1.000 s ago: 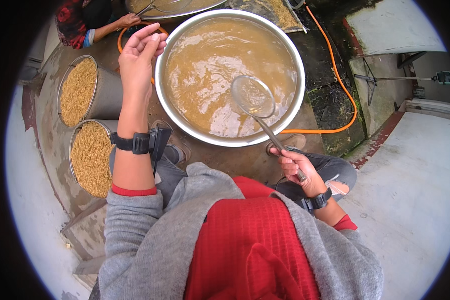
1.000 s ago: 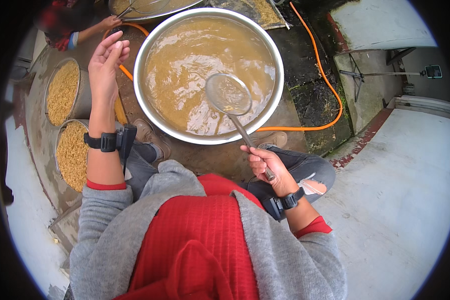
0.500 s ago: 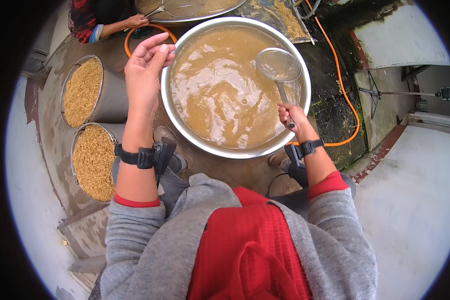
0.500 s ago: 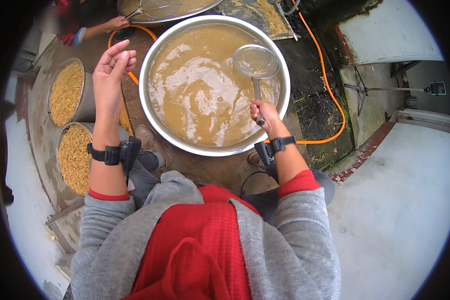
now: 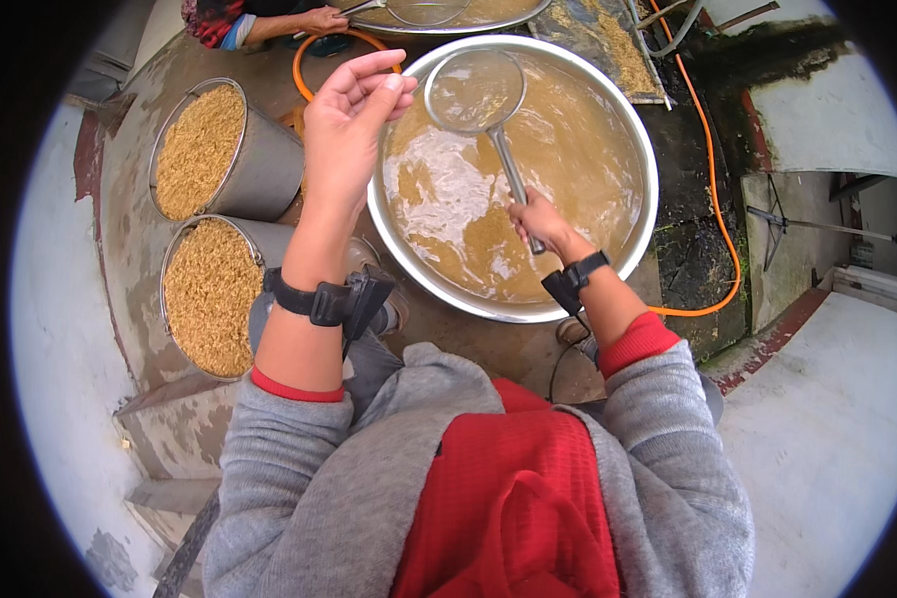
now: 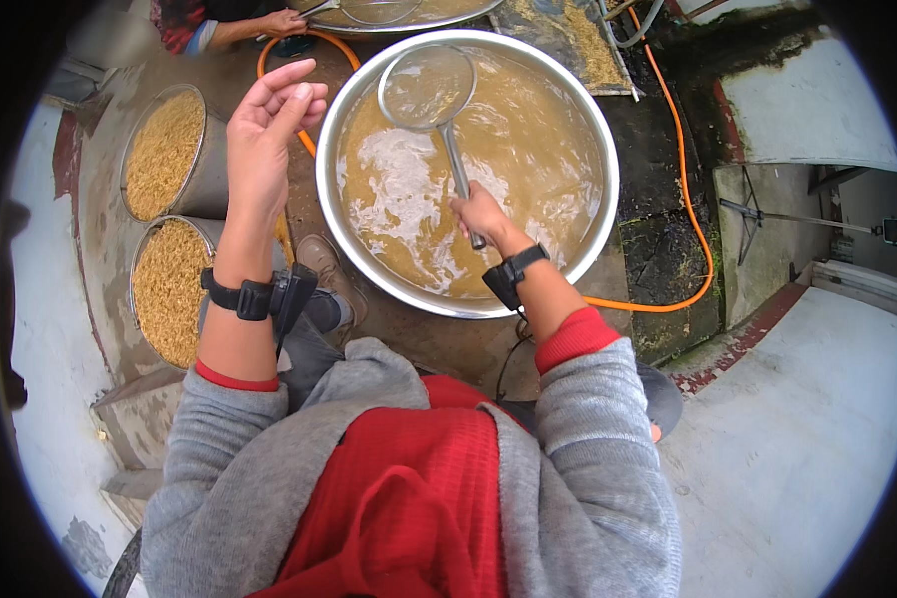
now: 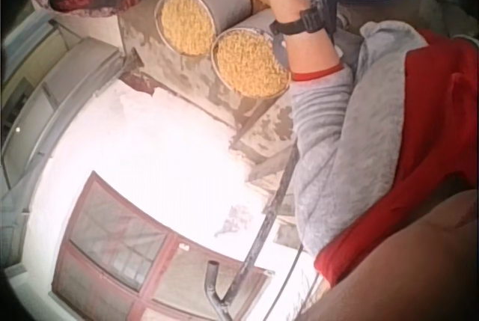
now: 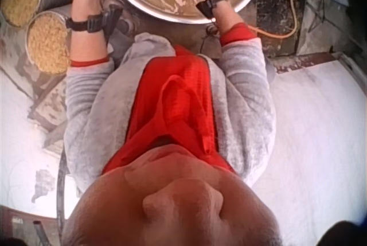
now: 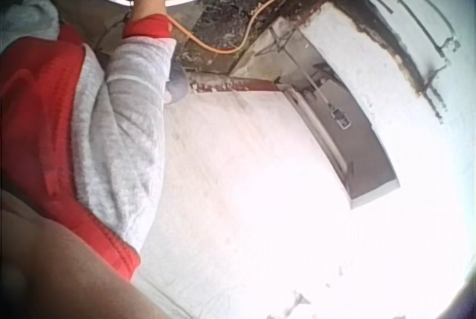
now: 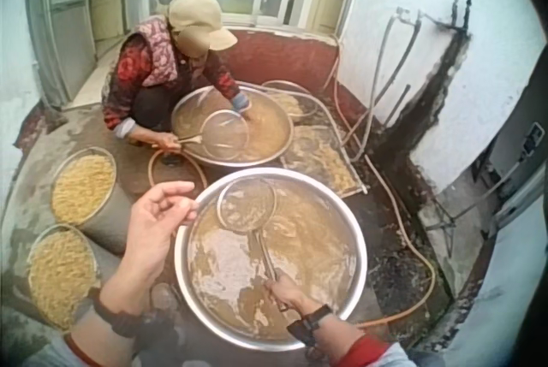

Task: The person uses a large mesh strainer to scoop grains from a large basin of water and transfers them into metal buckets. They also use an orange hose to add water to the basin and stir the contents with the strainer.

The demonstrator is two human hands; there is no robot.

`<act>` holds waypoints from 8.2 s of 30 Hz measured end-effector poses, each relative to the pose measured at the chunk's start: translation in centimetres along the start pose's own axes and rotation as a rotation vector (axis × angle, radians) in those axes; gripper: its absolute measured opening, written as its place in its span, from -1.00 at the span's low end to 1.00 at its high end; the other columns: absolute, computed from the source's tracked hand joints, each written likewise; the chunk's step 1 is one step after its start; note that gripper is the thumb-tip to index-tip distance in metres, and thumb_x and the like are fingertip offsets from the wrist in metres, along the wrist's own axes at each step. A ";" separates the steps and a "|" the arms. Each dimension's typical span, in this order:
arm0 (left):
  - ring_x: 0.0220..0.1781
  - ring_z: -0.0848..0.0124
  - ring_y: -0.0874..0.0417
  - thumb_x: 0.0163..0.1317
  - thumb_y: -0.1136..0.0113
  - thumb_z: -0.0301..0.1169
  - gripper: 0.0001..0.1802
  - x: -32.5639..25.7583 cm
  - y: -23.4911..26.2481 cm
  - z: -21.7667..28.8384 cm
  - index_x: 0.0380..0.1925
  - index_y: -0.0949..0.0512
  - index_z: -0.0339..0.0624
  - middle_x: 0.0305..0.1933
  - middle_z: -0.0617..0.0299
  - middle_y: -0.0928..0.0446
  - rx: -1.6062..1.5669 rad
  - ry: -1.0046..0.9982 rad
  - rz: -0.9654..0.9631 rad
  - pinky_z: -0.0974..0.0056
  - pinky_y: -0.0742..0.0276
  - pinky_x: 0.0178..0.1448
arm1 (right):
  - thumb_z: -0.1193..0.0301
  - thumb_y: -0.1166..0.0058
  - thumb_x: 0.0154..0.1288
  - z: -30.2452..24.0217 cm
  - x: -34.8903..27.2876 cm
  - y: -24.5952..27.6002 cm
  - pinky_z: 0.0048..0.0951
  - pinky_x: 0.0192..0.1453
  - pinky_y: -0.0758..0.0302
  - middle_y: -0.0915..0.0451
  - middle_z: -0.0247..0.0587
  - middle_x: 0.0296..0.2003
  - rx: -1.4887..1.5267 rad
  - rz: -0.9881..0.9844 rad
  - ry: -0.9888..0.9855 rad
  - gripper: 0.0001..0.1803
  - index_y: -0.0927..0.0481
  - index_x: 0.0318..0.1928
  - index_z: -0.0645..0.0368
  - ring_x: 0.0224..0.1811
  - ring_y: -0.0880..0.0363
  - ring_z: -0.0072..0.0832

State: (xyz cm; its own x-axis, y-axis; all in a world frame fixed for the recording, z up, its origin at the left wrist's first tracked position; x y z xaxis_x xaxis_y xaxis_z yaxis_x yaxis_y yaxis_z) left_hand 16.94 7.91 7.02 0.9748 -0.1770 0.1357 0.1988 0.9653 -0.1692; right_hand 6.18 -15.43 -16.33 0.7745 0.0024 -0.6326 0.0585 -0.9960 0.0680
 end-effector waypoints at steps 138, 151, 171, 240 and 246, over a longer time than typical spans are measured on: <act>-0.24 0.53 -0.57 0.35 0.01 -0.38 -0.72 -1.7 4.6 2.0 0.00 -0.44 -0.26 -0.06 0.18 -0.50 -0.123 -0.086 0.370 0.44 -0.49 -0.14 | 0.38 0.07 0.32 -9.4 -8.7 14.5 -0.07 -0.17 -0.50 -0.58 0.23 -0.26 -0.949 0.586 0.299 -0.32 0.01 0.39 -0.10 -0.24 -0.57 0.11; -0.14 0.47 -0.59 0.33 0.00 -0.42 -0.69 -1.8 6.6 2.2 0.04 -0.43 -0.28 -0.04 0.19 -0.50 -0.155 -0.134 0.306 0.41 -0.52 -0.08 | 0.53 0.17 0.21 -10.0 5.7 4.4 -0.10 0.01 -0.49 -0.57 0.18 -0.13 -1.494 0.266 -0.056 -0.23 0.13 0.41 0.03 -0.07 -0.57 -0.01; -0.18 0.51 -0.58 0.31 -0.03 -0.44 -0.74 -1.6 7.2 2.2 -0.02 -0.48 -0.22 -0.06 0.22 -0.52 -0.243 -0.128 0.324 0.46 -0.51 -0.12 | 0.59 0.09 0.08 -7.7 -15.3 8.8 -0.02 -0.20 -0.49 -0.56 0.26 -0.40 -1.440 0.074 0.156 -0.17 0.02 0.39 -0.10 -0.32 -0.57 0.07; -0.25 0.56 -0.56 0.32 -0.01 -0.44 -0.77 -0.7 5.5 1.8 -0.05 -0.47 -0.21 -0.14 0.29 -0.53 -0.270 -0.030 0.268 0.49 -0.48 -0.18 | 0.57 0.19 0.34 14.2 -17.9 9.2 -0.64 -0.78 -0.12 -0.15 -0.46 -0.64 0.497 0.160 -0.592 -0.85 -0.17 -0.19 0.08 -0.75 -0.12 -0.70; -0.24 0.57 -0.56 0.32 -0.01 -0.44 -0.77 -1.0 5.4 1.7 -0.04 -0.48 -0.18 -0.13 0.31 -0.53 -0.268 -0.011 0.282 0.50 -0.48 -0.19 | 0.49 0.18 0.37 12.3 -18.3 2.0 -0.73 -0.74 -0.21 -0.19 -0.51 -0.69 1.300 -0.005 -0.645 -0.73 -0.22 -0.53 0.12 -0.74 -0.17 -0.74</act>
State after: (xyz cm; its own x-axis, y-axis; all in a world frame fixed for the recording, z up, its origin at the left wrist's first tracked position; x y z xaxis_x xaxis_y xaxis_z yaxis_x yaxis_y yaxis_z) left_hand 16.87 13.65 7.63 0.9941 0.0914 0.0578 -0.0557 0.8911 -0.4504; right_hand -15.58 -18.59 -14.11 0.3427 0.3149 -0.8851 -0.8131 -0.3725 -0.4474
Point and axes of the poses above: each hand's wrist, its own x-axis towards the middle knuckle, its own y-axis out of the back of the hand, z = x × y, the point moved 6 cm from there along x, towards the middle knuckle
